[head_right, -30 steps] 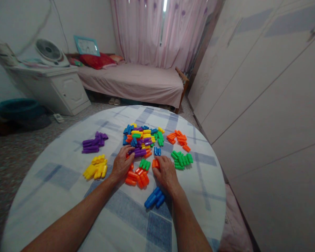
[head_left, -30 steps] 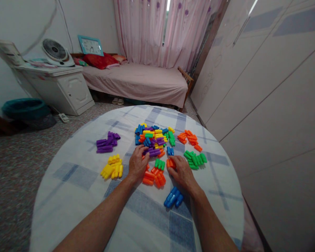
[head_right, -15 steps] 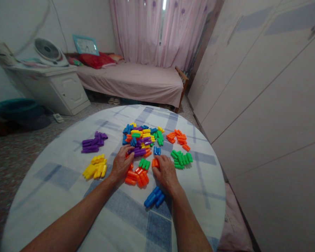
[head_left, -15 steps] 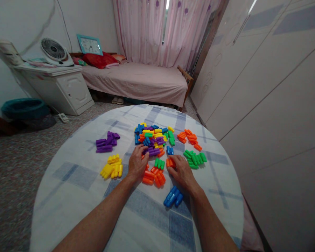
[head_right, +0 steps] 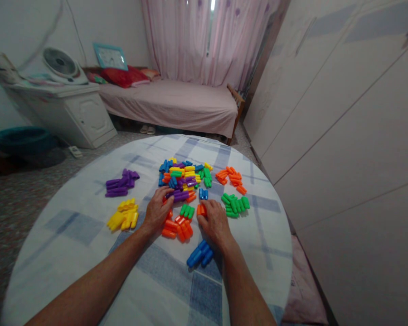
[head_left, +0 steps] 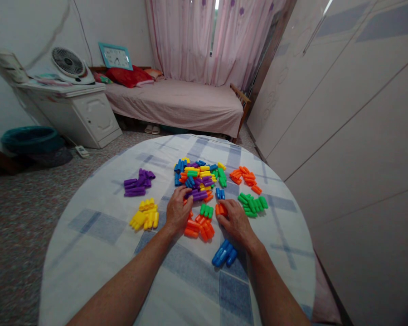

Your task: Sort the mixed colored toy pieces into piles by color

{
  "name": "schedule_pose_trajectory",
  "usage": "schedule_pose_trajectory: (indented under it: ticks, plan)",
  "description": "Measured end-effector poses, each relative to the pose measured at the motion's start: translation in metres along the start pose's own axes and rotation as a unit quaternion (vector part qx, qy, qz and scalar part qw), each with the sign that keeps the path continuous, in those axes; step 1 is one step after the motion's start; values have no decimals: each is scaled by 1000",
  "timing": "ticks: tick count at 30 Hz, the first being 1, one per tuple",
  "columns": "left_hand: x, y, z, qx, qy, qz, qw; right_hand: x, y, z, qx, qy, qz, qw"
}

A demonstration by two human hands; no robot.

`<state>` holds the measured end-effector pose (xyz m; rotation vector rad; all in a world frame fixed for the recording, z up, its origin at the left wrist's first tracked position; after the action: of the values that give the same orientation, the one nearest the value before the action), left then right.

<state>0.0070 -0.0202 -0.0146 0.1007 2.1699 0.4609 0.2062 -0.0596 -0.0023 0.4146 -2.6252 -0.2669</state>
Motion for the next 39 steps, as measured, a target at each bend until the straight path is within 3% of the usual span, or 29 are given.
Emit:
schedule_pose_trajectory:
  ticks: [39]
  plan:
    - [-1, 0, -1, 3, -3, -6, 1000, -4, 2, 3, 10, -3, 4, 1000]
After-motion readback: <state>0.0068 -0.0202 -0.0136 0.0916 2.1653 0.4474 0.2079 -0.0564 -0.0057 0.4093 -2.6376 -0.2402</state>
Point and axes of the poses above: each hand's wrist, its own y-axis towards the middle knuckle, its own z-axis out of the palm, x = y × z, the point moved 6 cm from there along y, towards the middle knuckle, and after that the axes turned 1 degree about -z, right-handed, at the moved point
